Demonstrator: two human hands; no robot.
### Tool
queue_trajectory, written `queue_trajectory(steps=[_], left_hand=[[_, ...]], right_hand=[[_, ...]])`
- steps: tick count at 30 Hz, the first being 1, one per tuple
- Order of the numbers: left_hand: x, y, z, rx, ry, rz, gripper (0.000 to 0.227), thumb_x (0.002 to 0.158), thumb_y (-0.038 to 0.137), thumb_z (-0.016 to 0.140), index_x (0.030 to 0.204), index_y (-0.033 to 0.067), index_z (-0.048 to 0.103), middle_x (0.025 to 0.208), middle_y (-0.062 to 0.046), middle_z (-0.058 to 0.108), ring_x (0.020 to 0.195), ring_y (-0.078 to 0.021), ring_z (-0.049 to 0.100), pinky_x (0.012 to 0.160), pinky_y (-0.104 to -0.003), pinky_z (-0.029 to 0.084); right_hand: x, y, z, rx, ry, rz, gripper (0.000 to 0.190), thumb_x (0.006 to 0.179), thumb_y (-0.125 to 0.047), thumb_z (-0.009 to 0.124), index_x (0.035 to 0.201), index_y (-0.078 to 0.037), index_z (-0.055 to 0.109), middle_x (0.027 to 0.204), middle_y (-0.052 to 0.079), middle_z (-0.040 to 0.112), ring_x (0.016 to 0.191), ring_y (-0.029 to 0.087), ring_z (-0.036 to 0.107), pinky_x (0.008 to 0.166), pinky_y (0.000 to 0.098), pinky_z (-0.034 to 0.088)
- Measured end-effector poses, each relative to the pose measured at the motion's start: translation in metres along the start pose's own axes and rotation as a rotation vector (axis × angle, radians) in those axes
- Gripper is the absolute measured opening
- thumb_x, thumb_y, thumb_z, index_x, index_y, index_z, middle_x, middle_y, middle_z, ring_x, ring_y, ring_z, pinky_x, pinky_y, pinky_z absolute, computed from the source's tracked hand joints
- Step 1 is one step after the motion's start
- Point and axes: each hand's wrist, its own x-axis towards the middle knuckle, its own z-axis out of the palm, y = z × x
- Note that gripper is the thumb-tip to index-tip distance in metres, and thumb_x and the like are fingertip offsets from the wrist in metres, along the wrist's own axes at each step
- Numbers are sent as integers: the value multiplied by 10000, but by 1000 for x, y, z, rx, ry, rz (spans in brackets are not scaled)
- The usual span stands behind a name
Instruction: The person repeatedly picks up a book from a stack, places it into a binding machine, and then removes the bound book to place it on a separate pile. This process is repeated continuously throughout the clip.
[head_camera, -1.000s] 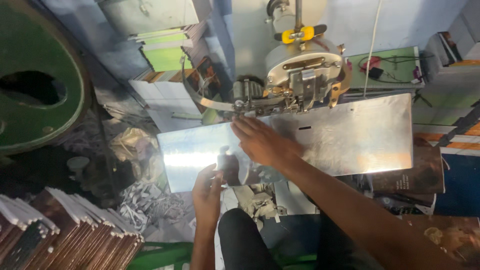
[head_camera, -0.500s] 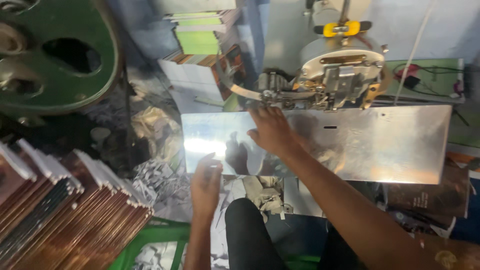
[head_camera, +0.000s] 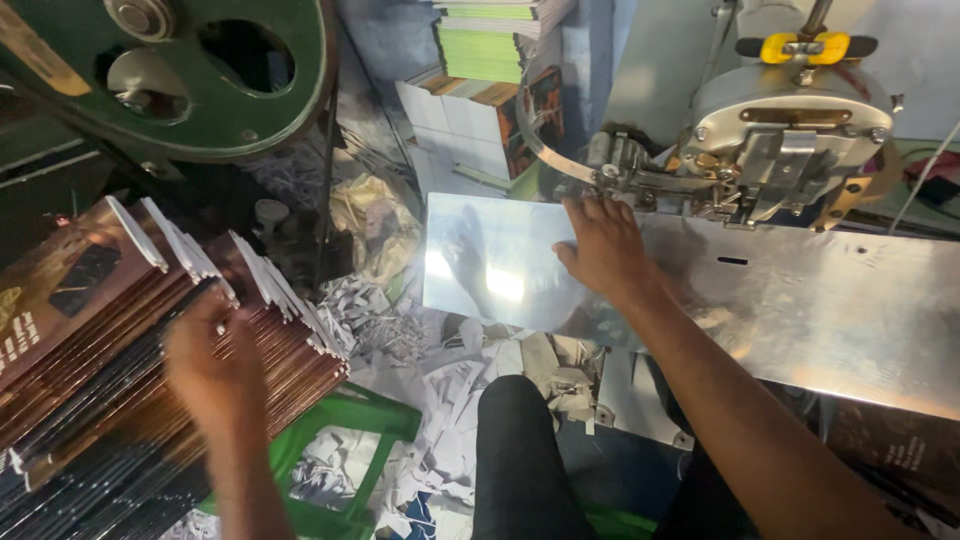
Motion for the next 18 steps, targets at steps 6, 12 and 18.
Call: queue_trajectory(steps=[6, 12, 18], left_hand=[[39, -67, -27, 430, 1, 62, 612, 946, 249, 773, 1433, -54, 560, 1487, -245, 519, 1462, -453, 429, 1204, -629, 326], [47, -140, -15, 410, -202, -216, 665, 896, 360, 820, 1438, 68, 572, 1418, -266, 570, 1452, -488, 431, 1190, -714, 219], [51, -203, 2, 663, -160, -96, 775, 776, 464, 854, 1386, 54, 609, 1400, -247, 602, 1405, -460, 471, 1112, -731, 181]], right_hand=[[-1, 1, 0, 10, 15, -12, 699, 795, -369, 795, 1372, -50, 563, 1314, 187, 611, 1266, 364, 528, 1068, 487, 381], [-3, 2, 3, 5, 7, -9, 693, 810, -373, 790, 1379, -47, 566, 1339, 197, 602, 1266, 365, 530, 1085, 488, 378], [0, 5, 7, -21, -10, 1, 722, 802, -389, 788, 1398, -53, 558, 1374, 220, 582, 1269, 381, 523, 1080, 495, 366]])
